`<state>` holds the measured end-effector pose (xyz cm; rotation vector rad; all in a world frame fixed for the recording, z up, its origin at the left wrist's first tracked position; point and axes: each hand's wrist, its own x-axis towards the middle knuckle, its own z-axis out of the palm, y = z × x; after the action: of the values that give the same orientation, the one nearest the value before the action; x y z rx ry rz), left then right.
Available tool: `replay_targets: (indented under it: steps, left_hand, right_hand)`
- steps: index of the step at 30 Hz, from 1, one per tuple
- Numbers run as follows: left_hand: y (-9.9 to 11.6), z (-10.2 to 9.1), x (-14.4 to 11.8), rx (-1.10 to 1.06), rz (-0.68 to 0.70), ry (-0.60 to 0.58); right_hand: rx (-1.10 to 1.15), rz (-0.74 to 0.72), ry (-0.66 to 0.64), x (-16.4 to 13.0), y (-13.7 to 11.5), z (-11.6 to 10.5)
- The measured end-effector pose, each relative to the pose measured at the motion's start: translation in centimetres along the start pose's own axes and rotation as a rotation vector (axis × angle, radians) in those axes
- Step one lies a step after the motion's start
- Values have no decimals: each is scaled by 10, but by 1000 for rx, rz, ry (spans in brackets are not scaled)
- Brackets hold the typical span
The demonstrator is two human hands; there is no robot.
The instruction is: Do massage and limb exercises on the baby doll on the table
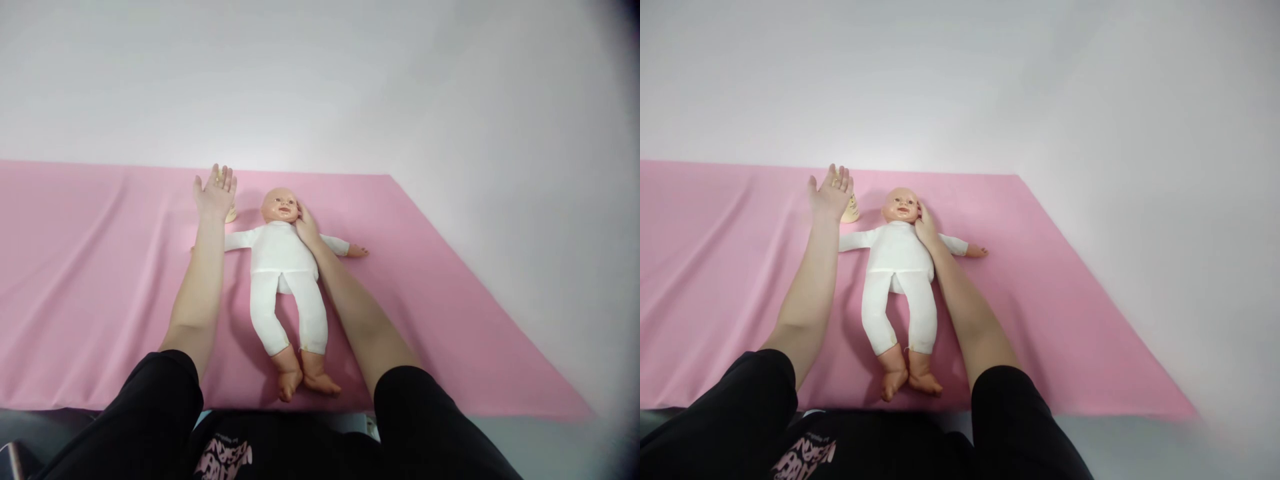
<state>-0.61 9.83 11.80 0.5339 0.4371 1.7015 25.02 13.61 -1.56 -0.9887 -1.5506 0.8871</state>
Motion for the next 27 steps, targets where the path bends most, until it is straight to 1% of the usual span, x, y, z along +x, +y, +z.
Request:
replay_targets:
  steps: [2,4,10,15,18,21,22,24,25,27]
  left_hand:
    - [0,1,2,29,10,8]
    - [1,0,5,62,20,19]
    - [0,-5,12,190,55,41]
    - [-2,-4,11,203,53,46]
    - [1,1,9,154,1,101]
    - [5,8,7,113,-33,162]
    - [5,10,6,127,-25,154]
    - [-2,17,3,204,5,84]
    - [-10,22,1,262,19,27]
    - [-36,33,-5,400,37,-101]
  right_hand:
    - [10,30,24,-1,-3,-1]
    - [-4,48,13,-2,-6,-1]
    - [-51,41,-10,-7,-18,-2]
    - [-46,59,-11,-5,-18,-2]
    - [-30,93,67,-1,-16,-4]
    - [-20,79,172,0,-25,-6]
    - [-12,54,192,-1,-32,-7]
    - [17,-6,197,-5,-53,-5]
    - [33,-27,213,-8,-65,-3]
    - [44,-47,206,-14,-92,4]
